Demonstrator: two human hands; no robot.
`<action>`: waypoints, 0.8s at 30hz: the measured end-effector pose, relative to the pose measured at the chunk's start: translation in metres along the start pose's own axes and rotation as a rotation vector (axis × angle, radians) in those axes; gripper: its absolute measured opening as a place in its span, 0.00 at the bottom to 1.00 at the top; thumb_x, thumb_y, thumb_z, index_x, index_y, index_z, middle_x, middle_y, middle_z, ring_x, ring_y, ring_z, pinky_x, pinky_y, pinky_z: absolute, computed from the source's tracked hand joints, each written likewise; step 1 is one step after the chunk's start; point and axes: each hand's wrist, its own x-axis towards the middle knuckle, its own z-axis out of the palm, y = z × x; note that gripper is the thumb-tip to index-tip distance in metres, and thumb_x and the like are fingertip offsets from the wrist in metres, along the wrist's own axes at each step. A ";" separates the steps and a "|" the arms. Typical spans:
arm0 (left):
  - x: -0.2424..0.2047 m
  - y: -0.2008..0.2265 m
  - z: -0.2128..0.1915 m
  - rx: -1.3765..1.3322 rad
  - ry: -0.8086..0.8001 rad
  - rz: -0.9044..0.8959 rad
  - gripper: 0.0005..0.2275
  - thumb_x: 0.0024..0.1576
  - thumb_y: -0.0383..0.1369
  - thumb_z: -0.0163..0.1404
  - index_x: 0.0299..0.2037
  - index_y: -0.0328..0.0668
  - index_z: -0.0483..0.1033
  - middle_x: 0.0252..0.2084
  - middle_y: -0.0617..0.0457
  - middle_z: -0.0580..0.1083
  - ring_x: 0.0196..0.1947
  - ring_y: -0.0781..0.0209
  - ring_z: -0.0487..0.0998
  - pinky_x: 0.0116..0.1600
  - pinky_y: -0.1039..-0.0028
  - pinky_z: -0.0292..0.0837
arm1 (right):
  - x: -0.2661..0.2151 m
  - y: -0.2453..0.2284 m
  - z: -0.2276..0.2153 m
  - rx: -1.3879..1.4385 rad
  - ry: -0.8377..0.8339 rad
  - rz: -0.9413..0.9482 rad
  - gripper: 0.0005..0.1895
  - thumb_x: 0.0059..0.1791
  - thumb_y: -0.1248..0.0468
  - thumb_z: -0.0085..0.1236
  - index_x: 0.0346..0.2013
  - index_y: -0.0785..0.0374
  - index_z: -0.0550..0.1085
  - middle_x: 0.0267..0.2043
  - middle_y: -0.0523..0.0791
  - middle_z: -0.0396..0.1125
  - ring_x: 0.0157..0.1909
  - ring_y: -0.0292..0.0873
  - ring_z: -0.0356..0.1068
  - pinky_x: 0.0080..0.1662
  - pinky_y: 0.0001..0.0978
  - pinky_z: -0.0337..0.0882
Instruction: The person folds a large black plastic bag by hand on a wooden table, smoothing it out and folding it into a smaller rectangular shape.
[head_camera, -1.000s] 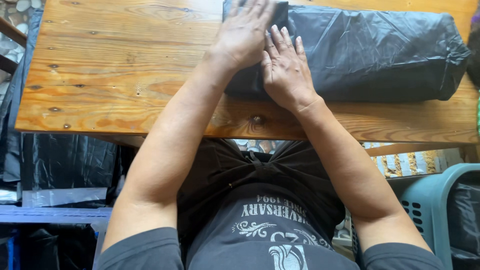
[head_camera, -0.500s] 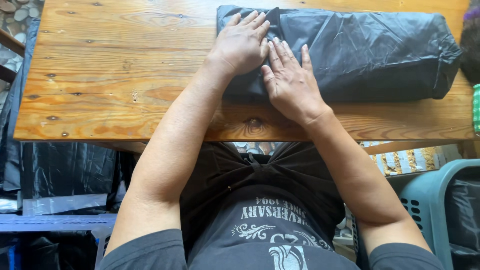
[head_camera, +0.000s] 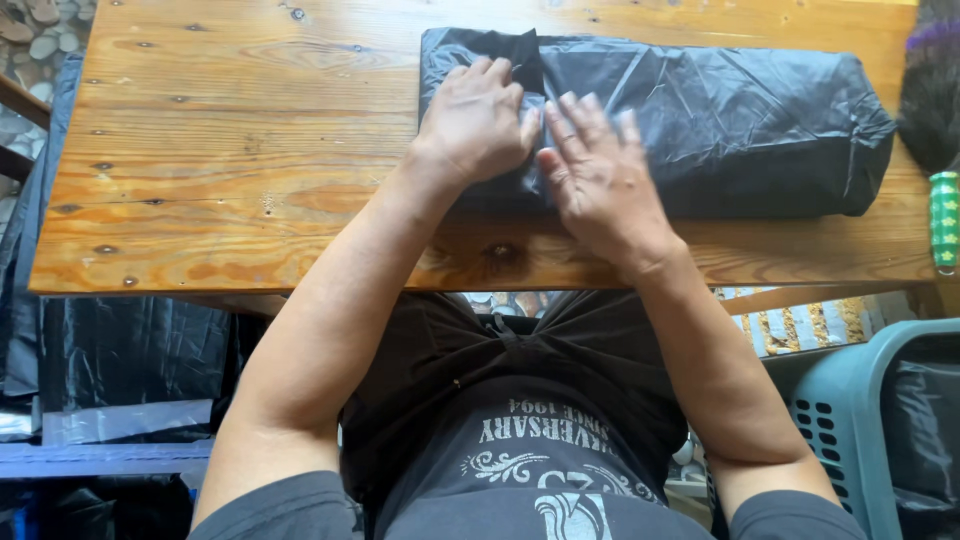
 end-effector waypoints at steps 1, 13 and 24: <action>-0.005 0.002 0.001 0.004 0.008 -0.002 0.24 0.64 0.49 0.37 0.46 0.35 0.80 0.48 0.40 0.75 0.51 0.43 0.72 0.55 0.55 0.65 | -0.004 0.003 -0.007 -0.070 0.008 0.073 0.36 0.60 0.43 0.20 0.77 0.59 0.50 0.81 0.51 0.42 0.81 0.51 0.36 0.73 0.55 0.30; -0.019 0.010 0.008 0.086 0.182 -0.010 0.25 0.64 0.50 0.39 0.50 0.34 0.79 0.47 0.41 0.75 0.49 0.44 0.73 0.58 0.58 0.64 | -0.026 0.035 0.016 -0.242 0.124 0.125 0.33 0.61 0.44 0.31 0.75 0.60 0.61 0.79 0.57 0.48 0.79 0.58 0.41 0.71 0.63 0.36; -0.008 0.001 0.010 -0.074 -0.054 -0.067 0.27 0.66 0.46 0.30 0.63 0.30 0.69 0.68 0.34 0.65 0.69 0.37 0.60 0.71 0.49 0.47 | -0.026 -0.006 0.028 -0.251 0.229 -0.032 0.31 0.61 0.46 0.38 0.73 0.58 0.64 0.74 0.55 0.59 0.77 0.60 0.50 0.71 0.69 0.36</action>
